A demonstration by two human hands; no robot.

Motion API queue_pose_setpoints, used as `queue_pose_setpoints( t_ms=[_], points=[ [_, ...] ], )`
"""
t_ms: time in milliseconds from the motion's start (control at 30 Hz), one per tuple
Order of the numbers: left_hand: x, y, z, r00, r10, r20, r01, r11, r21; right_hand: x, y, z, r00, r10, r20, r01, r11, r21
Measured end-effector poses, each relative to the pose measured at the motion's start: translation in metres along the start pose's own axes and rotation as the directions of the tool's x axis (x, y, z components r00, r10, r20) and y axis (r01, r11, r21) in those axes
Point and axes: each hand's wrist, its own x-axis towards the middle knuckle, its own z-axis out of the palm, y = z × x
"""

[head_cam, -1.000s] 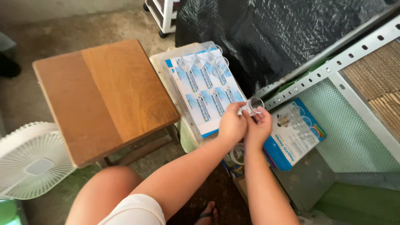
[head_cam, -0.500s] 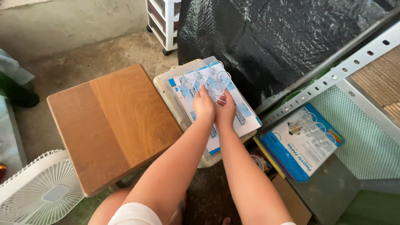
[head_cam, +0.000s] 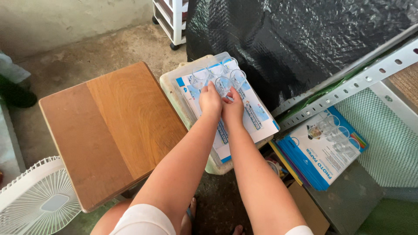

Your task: The person unpacks clear plastic cups from a retail package and places them onto a metal shelf. They then open a cardboard box with internal dividers and place it on a small wooden stool.

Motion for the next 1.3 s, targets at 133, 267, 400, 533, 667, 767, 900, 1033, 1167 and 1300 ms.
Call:
queue_pose_setpoints(
  t_ms=[133,267,400,533,667,767,900,1033,1167,1300],
  points=[
    [-0.001,-0.002,0.002,1.0,-0.007,0.003,0.007,0.999,-0.054,0.005,0.001,-0.004,1.0,0.023,0.002,-0.023,0.999,-0.023],
    [-0.003,-0.002,0.004,1.0,-0.006,-0.003,0.006,0.999,-0.041,0.006,0.002,-0.005,0.999,0.019,0.035,-0.02,1.0,0.011],
    [0.001,-0.003,0.006,1.0,-0.013,-0.003,0.012,0.998,-0.065,0.0,-0.001,-0.002,0.998,0.042,0.047,-0.044,0.998,0.041],
    [-0.01,-0.012,0.012,1.0,-0.022,0.001,0.022,0.997,-0.07,0.004,0.003,-0.012,0.998,0.029,0.048,-0.03,0.999,0.029],
    [-0.028,-0.027,0.028,0.991,0.018,-0.129,-0.037,0.988,-0.149,0.002,0.012,-0.034,0.998,-0.066,0.002,0.066,0.997,0.027],
    [-0.051,-0.045,0.044,0.991,0.043,-0.128,-0.063,0.986,-0.154,-0.003,0.023,-0.061,0.99,-0.14,0.002,0.139,0.99,0.012],
    [-0.092,-0.064,0.066,0.997,0.075,0.022,-0.073,0.994,-0.086,-0.013,0.035,-0.113,0.979,-0.202,0.026,0.202,0.979,0.004],
    [-0.14,-0.084,0.091,0.984,0.092,0.151,-0.087,0.995,-0.042,-0.021,0.047,-0.17,0.977,-0.213,0.002,0.213,0.976,-0.046],
    [-0.18,-0.1,0.107,0.942,0.105,0.318,-0.118,0.993,0.022,-0.038,0.057,-0.226,0.958,-0.28,-0.059,0.268,0.951,-0.155],
    [-0.208,-0.118,0.13,0.88,0.077,0.468,-0.121,0.991,0.064,-0.048,0.07,-0.28,0.929,-0.359,-0.093,0.317,0.899,-0.301]
  ],
)
